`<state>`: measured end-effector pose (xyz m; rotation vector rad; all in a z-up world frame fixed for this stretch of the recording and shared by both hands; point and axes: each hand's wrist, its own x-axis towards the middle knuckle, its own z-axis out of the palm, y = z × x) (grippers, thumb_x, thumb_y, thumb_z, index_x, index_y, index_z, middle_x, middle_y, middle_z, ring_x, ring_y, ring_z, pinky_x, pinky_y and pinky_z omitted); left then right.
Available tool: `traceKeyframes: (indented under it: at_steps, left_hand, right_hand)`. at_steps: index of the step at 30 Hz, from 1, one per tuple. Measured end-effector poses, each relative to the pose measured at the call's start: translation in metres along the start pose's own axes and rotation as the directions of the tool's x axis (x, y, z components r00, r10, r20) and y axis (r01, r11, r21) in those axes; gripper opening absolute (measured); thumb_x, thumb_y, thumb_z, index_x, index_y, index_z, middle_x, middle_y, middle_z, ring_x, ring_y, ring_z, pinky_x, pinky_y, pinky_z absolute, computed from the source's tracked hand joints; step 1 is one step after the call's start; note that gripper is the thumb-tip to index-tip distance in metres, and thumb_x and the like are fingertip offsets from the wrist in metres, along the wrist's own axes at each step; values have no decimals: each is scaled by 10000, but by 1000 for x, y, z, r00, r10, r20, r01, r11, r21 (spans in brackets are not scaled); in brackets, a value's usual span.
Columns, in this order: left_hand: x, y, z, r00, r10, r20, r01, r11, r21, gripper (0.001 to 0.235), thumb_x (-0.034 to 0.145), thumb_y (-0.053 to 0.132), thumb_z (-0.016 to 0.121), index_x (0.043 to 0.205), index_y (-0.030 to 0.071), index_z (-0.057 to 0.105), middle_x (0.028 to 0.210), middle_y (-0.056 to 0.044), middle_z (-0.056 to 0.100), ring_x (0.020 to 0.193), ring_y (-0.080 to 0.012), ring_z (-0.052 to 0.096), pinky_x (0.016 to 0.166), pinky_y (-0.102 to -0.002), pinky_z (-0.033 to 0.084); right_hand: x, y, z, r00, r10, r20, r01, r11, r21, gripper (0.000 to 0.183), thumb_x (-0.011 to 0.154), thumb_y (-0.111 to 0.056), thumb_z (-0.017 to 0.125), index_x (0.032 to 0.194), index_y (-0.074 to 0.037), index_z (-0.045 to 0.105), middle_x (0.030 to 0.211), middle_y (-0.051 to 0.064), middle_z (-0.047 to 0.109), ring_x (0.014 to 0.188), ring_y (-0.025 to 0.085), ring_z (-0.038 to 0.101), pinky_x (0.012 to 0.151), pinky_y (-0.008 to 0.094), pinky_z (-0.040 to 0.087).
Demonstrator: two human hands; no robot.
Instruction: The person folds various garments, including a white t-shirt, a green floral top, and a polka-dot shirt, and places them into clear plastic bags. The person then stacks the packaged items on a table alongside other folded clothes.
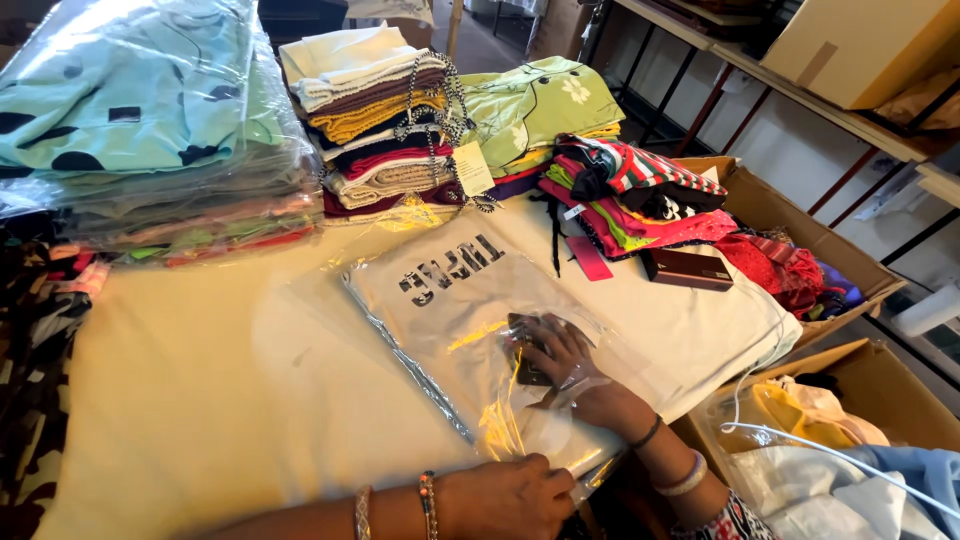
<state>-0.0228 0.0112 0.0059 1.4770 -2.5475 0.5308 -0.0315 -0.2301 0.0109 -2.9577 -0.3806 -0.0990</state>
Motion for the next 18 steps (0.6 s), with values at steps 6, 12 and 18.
traceKeyframes:
  at_steps: [6, 12, 18]
  left_hand:
    - [-18, -67, -21, 883, -433, -181, 299, 817, -493, 461, 973, 486, 602, 1135, 57, 647, 1160, -157, 650, 1129, -344, 590, 996, -468, 477]
    - [-38, -87, -15, 811, -579, 87, 583, 784, -215, 712, 920, 586, 612, 1511, 243, 411, 1603, -251, 275, 1485, -524, 158, 1158, -697, 111]
    - [-31, -65, -3, 851, -491, 188, 523, 823, -223, 642, 912, 464, 621, 1503, 296, 435, 1594, -234, 246, 1460, -489, 179, 1145, -672, 99]
  right_hand:
    - [-56, -3, -15, 992, 114, -47, -105, 980, 168, 846, 852, -406, 786, 1557, -189, 370, 1629, 145, 288, 1534, 359, 192, 1222, 568, 100]
    - [-141, 53, 38, 855, 323, -407, -153, 905, 397, 349, 918, -172, 642, 1242, -94, 746, 1363, 129, 679, 1356, 318, 533, 1172, 450, 363]
    - [-129, 47, -1, 524, 596, -609, -272, 794, 544, 218, 1053, -169, 536, 1132, -37, 692, 1108, 112, 712, 1047, 228, 691, 948, 337, 521]
